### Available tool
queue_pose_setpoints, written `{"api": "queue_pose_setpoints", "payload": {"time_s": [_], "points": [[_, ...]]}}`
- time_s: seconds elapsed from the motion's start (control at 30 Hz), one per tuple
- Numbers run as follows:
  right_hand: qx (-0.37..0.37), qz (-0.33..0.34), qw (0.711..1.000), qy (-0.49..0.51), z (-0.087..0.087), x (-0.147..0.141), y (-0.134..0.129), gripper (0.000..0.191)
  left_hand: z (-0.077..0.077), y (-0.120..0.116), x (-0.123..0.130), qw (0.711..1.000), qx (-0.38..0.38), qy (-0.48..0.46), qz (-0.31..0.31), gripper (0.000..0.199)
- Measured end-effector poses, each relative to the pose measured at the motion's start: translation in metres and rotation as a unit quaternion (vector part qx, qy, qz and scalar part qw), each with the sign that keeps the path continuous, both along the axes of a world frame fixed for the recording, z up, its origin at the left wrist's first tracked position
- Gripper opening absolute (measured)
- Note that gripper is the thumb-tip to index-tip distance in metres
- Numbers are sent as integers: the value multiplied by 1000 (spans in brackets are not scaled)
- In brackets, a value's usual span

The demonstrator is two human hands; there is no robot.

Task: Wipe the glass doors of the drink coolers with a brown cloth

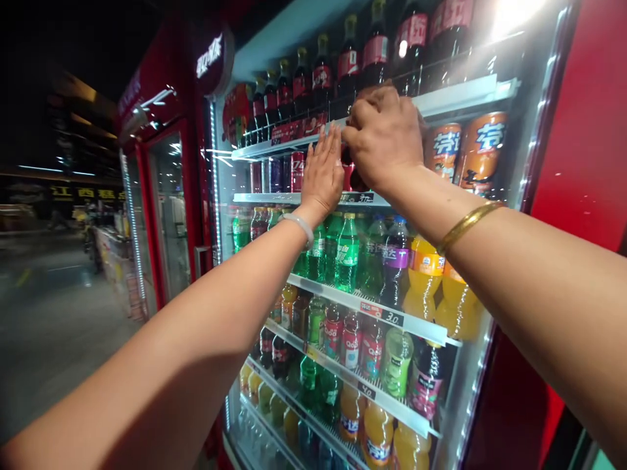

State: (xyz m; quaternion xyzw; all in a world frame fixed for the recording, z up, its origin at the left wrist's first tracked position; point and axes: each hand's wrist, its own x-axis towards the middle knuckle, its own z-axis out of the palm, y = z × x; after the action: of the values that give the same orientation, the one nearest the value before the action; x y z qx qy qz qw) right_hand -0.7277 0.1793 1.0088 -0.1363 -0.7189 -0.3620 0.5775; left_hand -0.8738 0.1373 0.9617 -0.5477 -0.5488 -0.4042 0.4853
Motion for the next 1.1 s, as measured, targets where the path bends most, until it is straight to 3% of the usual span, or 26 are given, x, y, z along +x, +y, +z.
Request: {"api": "queue_pose_setpoints", "payload": {"time_s": [0.13,0.27,0.43,0.53,0.7,0.8,0.9,1.0,1.1], "points": [[27,-74,991,-109,-32,30,-12,49,1,-2,1,1000,-7,-9,-13,71],[66,-134,984,-101,-39,52,-11,53,0,-1,1,1000,-7,-12,-1,72],[25,-122,992,-14,-33,21,-14,53,-2,2,1,1000,12,5,-1,70],[15,-84,996,23,-41,-4,-20,51,-5,0,-2,1000,17,20,-7,71],[53,-32,998,16,-71,-7,-18,35,-11,-18,-38,990,-19,137,-4,67],[40,-52,998,-2,-70,-5,-18,30,-8,-30,-76,978,-46,206,-3,65],[31,-110,991,68,-47,-31,-26,41,0,-35,-109,981,-40,190,-12,65],[25,-146,981,129,-26,-85,-38,44,8,-33,-130,984,-23,169,-43,66],[50,-160,978,123,-29,-132,-45,37,12,-32,-144,991,-1,115,-68,68]]}}
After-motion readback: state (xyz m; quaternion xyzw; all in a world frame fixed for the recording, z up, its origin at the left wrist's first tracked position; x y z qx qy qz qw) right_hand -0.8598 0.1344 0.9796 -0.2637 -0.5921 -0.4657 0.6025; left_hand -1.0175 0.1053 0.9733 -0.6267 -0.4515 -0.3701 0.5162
